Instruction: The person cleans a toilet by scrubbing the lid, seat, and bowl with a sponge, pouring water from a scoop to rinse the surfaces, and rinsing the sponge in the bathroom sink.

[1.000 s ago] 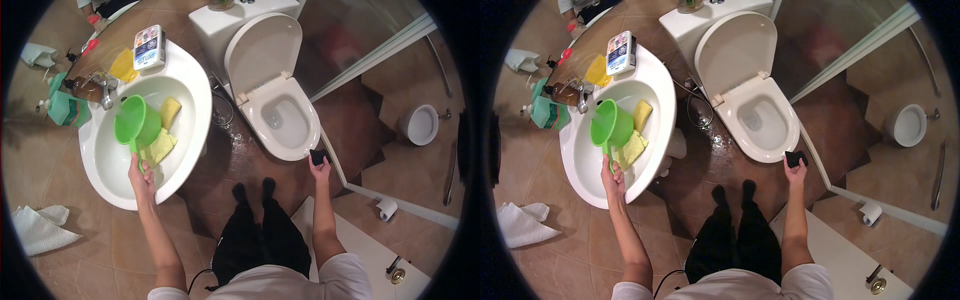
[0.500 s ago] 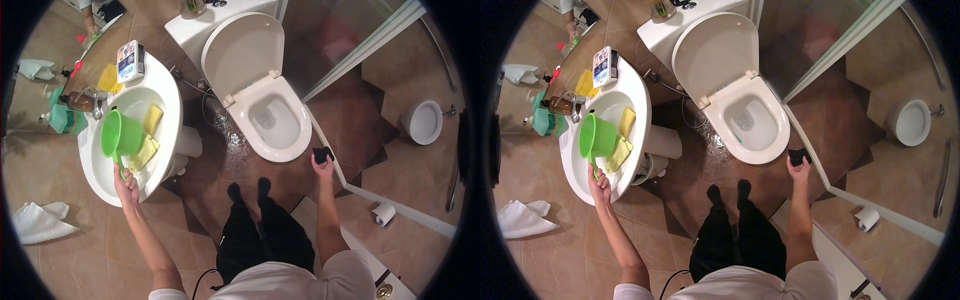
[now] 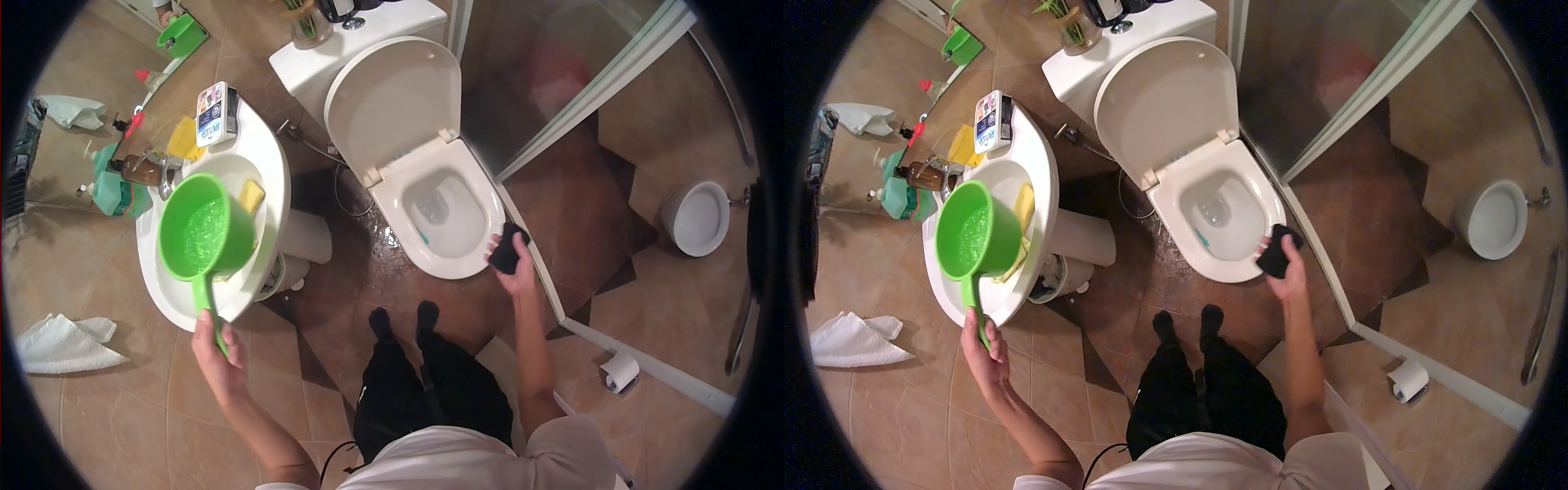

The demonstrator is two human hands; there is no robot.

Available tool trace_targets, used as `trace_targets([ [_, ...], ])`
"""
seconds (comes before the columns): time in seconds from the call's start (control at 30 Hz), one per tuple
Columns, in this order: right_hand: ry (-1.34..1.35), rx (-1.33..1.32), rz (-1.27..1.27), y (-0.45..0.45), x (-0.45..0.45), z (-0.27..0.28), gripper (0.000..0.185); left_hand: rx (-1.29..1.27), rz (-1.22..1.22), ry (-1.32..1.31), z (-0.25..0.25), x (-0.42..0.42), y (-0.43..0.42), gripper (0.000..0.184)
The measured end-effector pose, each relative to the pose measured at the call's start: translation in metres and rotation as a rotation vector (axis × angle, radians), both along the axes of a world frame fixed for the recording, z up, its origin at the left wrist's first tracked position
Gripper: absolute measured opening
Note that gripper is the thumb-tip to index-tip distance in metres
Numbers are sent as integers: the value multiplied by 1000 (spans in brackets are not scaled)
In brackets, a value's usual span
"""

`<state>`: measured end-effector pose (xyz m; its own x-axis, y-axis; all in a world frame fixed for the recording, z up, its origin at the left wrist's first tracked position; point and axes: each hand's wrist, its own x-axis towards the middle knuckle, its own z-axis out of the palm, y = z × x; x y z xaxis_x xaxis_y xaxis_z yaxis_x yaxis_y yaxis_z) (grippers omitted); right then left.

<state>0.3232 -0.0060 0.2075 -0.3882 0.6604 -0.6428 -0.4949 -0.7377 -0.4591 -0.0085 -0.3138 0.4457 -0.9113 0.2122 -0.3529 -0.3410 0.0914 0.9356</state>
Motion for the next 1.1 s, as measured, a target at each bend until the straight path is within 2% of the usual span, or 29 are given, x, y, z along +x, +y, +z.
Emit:
trace_targets([
  [0.03, 53, 16, 71, -10, -20, 22, 35, -54, 1, -17, 6, 13, 16, 22],
  [0.13, 233, 90, 290, -39, -76, 78, 37, 12, -99, -155, 4, 51, 68, 23],
  [0.23, 368, 159, 470, -50, -116, 95, 38, 107, -265, -255, -36, 71, 121, 23],
  [0.3, 364, 120, 457, -47, -139, 93, 37, 186, -347, -335, -71, 82, 154, 22],
  [0.37, 185, 52, 380, -35, -154, 93, 38, 243, -470, -362, -98, 99, 184, 27],
  [0.4, 50, 104, 351, -27, -159, 99, 38, 243, -508, -361, -113, 105, 195, 28],
  [0.43, -95, 38, 477, -14, -155, 104, 35, 240, -545, -361, -123, 110, 204, 28],
  [0.5, -276, 53, 454, 3, -155, 108, 29, 220, -654, -401, -125, 111, 218, 30],
  [0.6, -327, 198, 145, 6, -160, 105, 24, 51, -958, -251, -124, 98, 230, 34],
  [0.63, -337, 197, 145, 9, -160, 109, 24, -35, -1078, -155, -124, 89, 233, 35],
  [0.7, -490, 377, 251, 20, -160, 123, 20, -49, -1349, -189, -114, 62, 244, 37],
  [0.73, -541, 288, 362, 29, -162, 132, 16, 10, -1452, -261, -116, 48, 255, 40],
  [0.8, -467, 314, 281, 38, -166, 106, 16, 12, -1702, -303, -114, 8, 278, 32],
  [0.83, -442, 330, 217, 41, -174, 102, 16, -92, -1767, -343, -115, -18, 293, 28],
  [0.87, -444, 336, 213, 44, -183, 109, 16, -230, -1708, -312, -124, -41, 308, 27],
  [0.9, -445, 360, 208, 47, -191, 123, 18, -375, -1612, 139, -151, -58, 325, 26],
  [0.93, -446, 383, 203, 50, -200, 134, 19, -688, -1508, 587, -159, -68, 349, 26],
  [1.0, -420, 453, 190, 58, -221, 139, 19, -641, -1267, 1199, -175, -81, 366, 23],
  [1.07, -400, 529, 180, 67, -243, 149, 21, -1001, -1272, 1913, -178, -103, 394, 31],
  [1.1, -397, 608, 154, 70, -255, 158, 22, -1070, -1266, 2060, -173, -112, 405, 37],
])
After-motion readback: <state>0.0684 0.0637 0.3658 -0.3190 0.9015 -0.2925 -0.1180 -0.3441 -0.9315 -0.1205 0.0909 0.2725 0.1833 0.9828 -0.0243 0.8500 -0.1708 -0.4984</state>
